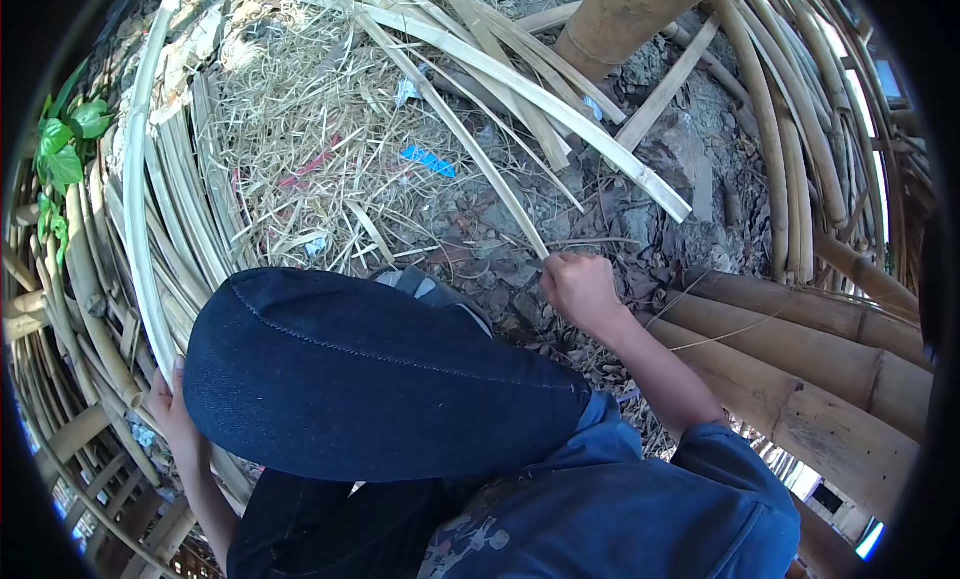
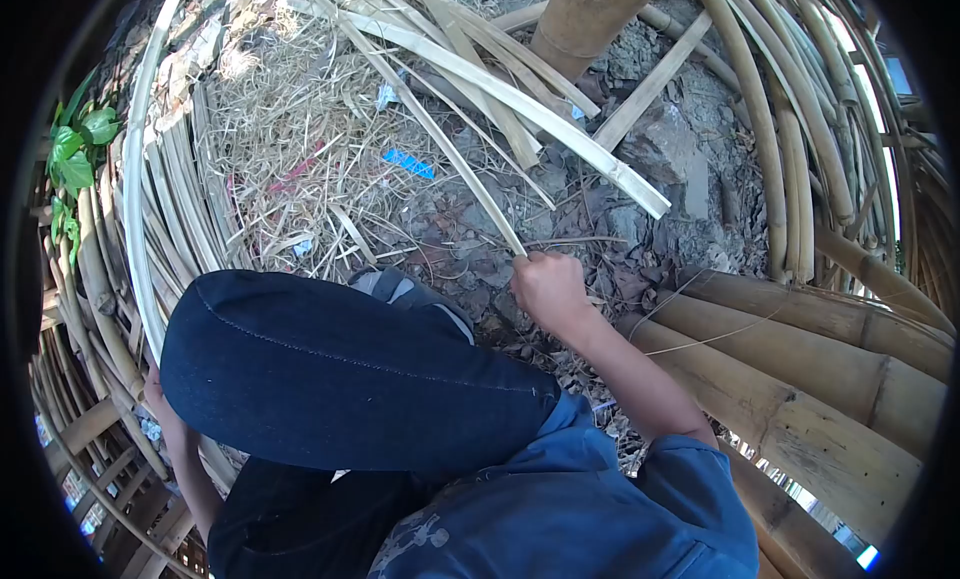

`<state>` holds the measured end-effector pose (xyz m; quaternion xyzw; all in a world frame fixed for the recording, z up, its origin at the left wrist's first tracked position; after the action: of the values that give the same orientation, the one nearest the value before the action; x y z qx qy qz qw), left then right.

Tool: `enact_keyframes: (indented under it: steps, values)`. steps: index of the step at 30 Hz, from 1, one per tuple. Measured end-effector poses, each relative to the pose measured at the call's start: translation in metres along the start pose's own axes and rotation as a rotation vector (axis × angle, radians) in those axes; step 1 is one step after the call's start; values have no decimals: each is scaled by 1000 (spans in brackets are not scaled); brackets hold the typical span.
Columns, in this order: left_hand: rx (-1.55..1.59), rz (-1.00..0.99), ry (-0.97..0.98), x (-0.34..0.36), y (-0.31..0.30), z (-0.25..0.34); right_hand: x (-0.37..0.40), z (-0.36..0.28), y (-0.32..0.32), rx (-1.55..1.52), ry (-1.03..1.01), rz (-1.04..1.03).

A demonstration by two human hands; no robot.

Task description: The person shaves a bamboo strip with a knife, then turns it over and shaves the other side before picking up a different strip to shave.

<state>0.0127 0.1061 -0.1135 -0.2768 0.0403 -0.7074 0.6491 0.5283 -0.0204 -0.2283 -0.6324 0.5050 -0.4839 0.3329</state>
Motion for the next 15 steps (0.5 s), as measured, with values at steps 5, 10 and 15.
enact_keyframes:
  steps: [5,10,15]
  values:
    - [7,-9,-10,-1,-5,-5,-6,3,-7,-6,-19,-51]
    - [-19,-26,-1,0,-9,-9,-4,-12,9,113,-103,51]
    - [-59,-29,6,-2,-7,-6,-3,-9,-8,57,-62,34]
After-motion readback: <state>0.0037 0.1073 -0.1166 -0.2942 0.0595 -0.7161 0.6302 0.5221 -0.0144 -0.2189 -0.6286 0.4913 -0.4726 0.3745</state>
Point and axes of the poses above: each hand's wrist, its own x-axis away from the middle knuckle, its own y-axis out of the palm, z = x × y, the point moved 4 cm from there along -x, towards the middle knuckle, and after that the axes turned 10 degrees about -z, right-handed, at the moved point
